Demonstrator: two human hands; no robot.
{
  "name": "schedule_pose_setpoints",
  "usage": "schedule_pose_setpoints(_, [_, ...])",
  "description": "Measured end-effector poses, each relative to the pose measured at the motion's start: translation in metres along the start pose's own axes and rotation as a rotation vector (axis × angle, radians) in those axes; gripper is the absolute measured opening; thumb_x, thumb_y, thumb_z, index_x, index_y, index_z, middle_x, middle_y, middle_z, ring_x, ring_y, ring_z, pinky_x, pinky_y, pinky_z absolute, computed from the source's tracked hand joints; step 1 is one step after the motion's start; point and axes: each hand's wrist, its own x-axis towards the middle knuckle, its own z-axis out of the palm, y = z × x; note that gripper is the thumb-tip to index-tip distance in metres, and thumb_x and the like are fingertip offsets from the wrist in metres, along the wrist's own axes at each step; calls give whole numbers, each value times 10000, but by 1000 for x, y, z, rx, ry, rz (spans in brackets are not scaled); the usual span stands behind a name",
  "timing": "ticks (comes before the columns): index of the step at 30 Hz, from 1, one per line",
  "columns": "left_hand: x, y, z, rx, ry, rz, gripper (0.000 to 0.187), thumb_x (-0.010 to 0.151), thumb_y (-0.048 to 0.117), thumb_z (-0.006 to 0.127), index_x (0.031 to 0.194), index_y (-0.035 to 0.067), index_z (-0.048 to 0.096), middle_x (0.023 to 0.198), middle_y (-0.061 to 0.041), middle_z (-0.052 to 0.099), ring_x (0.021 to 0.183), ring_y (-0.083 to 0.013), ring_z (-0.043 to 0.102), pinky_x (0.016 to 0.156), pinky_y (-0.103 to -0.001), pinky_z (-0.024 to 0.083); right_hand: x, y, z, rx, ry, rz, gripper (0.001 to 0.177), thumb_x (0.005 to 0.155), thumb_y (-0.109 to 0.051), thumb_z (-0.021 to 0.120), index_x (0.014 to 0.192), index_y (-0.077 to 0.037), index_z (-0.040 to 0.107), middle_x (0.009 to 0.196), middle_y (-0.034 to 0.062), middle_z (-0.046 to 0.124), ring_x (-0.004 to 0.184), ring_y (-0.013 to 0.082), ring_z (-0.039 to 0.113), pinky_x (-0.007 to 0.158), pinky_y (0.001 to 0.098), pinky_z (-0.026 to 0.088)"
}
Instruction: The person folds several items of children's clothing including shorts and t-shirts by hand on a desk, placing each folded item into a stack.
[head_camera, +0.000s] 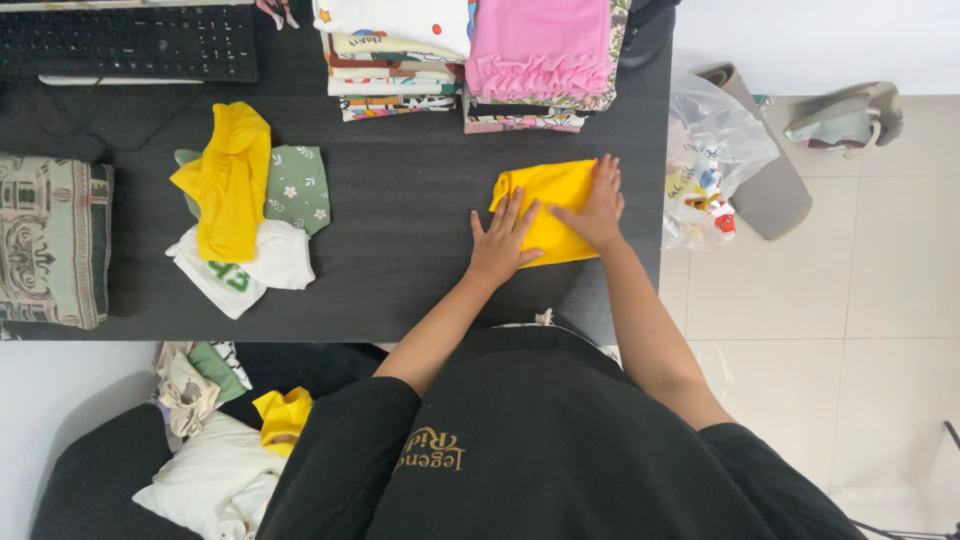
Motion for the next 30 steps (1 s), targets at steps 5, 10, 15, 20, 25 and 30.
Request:
schedule_pose_setpoints(5, [-2,8,-5,5,-20,-45,1030,772,594,757,1609,302,231,1708,-53,118,1560,-281,228,1086,-816,223,-25,24,3,-234,216,-75,809,855,-462,860,1423,-58,450,1660,215,332,1516,402,301,1171,580,293])
schedule_pose_setpoints(10, [-2,13,-9,-95,13,-134,939,801,499,799,1582,330,306,1677,-106,188,1531,-357,217,1057,-825,205,-59,-44,-30,398,43,398,522,885,-316,712,1367,-149,595,1255,260,697,1160,411,671,1036,464,516])
schedule_pose_setpoints(15, [11,29,-12,-401,31,-353,614,961,385,603,1563,420,486,1659,41,430,1588,-216,393,1233,-600,345,-99,-143,-64,199,50,-437,299,854,-203,757,1091,-61,644,1542,241,494,1470,446,387,1205,585,234])
schedule_pose_setpoints(20, [42,48,-56,-947,96,-145,602,983,431,564,1568,341,460,1645,-8,431,1559,-254,405,1233,-589,346,-127,-184,-77,61,-165,-598,271,834,-216,787,1015,-63,655,1521,220,528,1476,527,316,1087,701,36])
schedule_pose_setpoints(25, [79,72,-118,-1591,97,-31,615,1005,477,525,1574,262,435,1631,-58,433,1530,-291,417,1233,-579,346,-113,-167,-100,661,539,-364,810,937,-222,748,1564,-137,242,1703,137,198,1590,310,213,1259,548,162])
schedule_pose_setpoints(30, [152,74,-173,-2165,124,152,653,1026,523,486,1579,183,410,1616,-107,434,1500,-329,430,1232,-568,347,-22,-180,-133,1441,39,-227,892,991,1,597,1682,-139,51,1708,107,276,1588,285,309,1280,423,336])
